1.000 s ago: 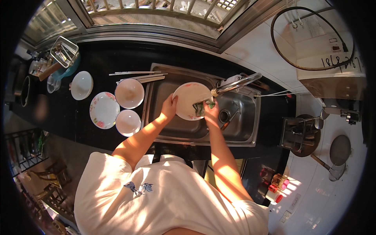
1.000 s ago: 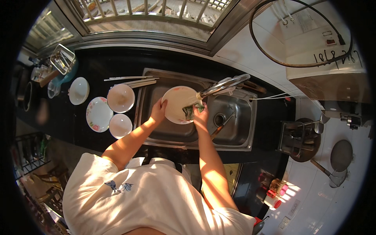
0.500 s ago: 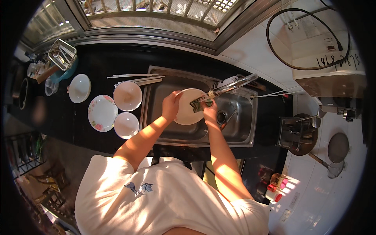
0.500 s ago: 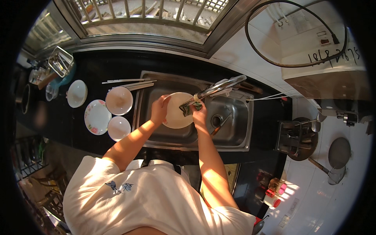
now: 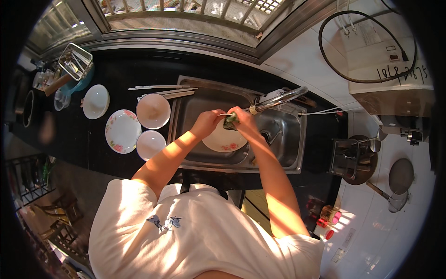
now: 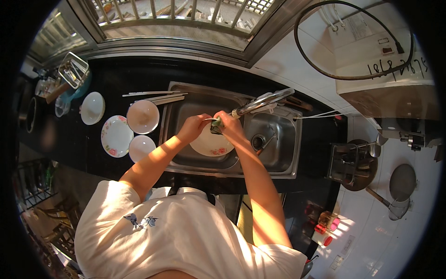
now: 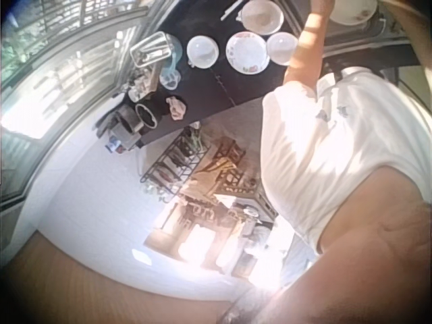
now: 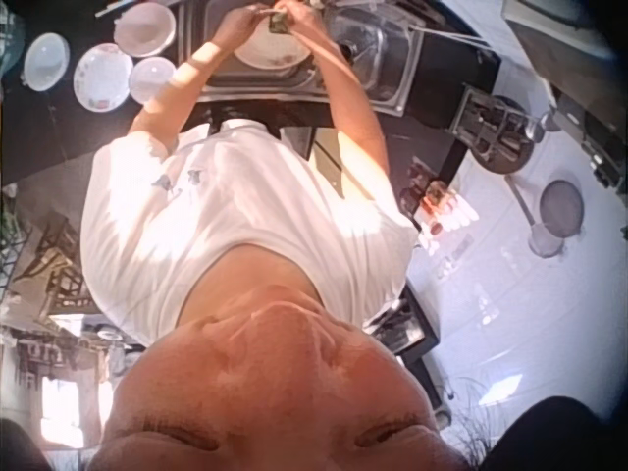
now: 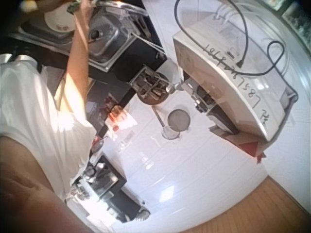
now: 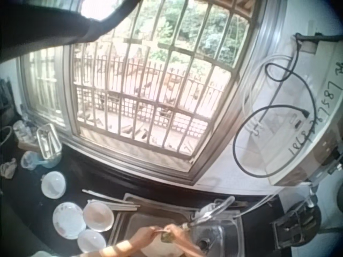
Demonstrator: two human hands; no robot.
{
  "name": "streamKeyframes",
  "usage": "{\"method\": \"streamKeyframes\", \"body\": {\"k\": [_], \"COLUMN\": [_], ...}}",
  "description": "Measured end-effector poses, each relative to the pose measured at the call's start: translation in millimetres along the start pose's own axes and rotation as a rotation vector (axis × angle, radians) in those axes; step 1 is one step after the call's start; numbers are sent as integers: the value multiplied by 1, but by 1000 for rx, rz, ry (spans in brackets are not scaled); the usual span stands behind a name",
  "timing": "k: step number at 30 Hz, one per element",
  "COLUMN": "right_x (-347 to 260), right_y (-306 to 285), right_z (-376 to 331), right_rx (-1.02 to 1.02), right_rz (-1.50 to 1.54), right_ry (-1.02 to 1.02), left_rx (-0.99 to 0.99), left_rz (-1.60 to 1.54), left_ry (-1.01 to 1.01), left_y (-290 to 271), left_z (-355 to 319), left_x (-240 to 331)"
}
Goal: The person washes chopsticks, bowls, and plates at a kitchen sink using a green sponge and running water. They scrub each item and place the cleaned pieces on the countertop to the left of the sink.
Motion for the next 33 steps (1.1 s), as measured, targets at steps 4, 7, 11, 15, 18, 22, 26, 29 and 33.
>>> {"method": "streamKeyframes", "body": {"k": [4,7,11,15,18,22,26,29,33], "right_x": [55,74,77,18,-3,34,73,87,19], "right_y": [18,47,42,7,1,17,56,53,8], "right_z": [-14,-27,-28,-17,-11,-26,-31,-32,-18], "right_rx": [404,588,454,8,-56,334,510,448,41], "right_rz": [450,636,542,103,65,287,598,429,109], "right_ry": [229,478,395,220,155,256,524,436,172], "left_rx": [303,617,405,-46,-41,267,603,559,36], "left_rz": [-170,-246,-234,-140,-80,-229,-303,-372,-209], "left_ry": [-145,-312,-287,-105,26,-164,-384,-339,-137], "left_y": [3,13,14,4,5,11,26,33,4], "left_z": [-8,-24,-37,-17,-5,-18,-44,-56,-29], "left_x": [-16,-23,-46,-22,-8,-15,-44,-61,-18]}}
Point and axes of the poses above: each hand's wrist, its own z-axis towards the middle knuckle, its own y-axis out of the palm, x = y × z, the point moved 2 cm from there along z, towards the middle knuckle, and after that the axes turned 5 degrees about y, right-handed, at the moved point
